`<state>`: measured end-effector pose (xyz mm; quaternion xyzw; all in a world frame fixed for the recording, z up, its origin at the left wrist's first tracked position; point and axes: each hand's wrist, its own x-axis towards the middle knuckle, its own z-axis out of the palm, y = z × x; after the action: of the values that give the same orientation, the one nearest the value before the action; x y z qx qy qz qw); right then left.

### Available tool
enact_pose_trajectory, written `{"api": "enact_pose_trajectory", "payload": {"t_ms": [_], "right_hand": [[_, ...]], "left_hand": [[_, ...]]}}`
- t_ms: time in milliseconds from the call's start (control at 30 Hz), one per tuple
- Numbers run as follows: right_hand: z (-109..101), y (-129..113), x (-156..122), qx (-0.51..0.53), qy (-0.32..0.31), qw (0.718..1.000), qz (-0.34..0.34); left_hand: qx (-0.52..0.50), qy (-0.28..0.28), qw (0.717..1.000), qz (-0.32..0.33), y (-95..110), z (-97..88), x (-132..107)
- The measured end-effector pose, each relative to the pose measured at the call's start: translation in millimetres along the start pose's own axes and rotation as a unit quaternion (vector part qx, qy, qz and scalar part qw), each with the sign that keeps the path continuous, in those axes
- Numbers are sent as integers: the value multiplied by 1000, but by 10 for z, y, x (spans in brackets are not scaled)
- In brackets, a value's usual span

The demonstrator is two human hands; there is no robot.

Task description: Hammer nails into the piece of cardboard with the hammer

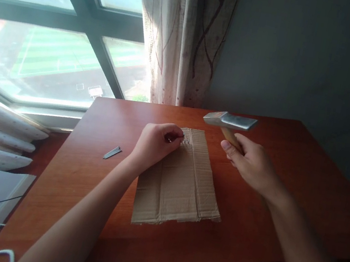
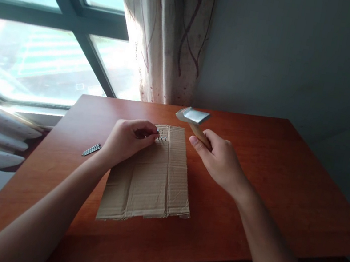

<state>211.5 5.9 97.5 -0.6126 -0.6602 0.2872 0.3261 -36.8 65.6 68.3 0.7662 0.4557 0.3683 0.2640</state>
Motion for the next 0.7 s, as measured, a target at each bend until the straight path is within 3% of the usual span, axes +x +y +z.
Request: {"api": "enact_pose_trajectory", "payload": {"t_ms": [100,233,433,700], "right_hand": [[-94,-130,75,-54,-91,994,12],[-183,-331,167,-94,-151,984,7],[-181,-541,172,-91,-178,980,-13],[-166,-572,173,-104,-178,978,-12]], "left_hand": [[14,0,1000,3,7,-8,5],[29,-1,1000,5,5,-10,9],[31,-1,1000,2,-6,-5,3],[29,-4,1000,-1,8,-4,2]]}}
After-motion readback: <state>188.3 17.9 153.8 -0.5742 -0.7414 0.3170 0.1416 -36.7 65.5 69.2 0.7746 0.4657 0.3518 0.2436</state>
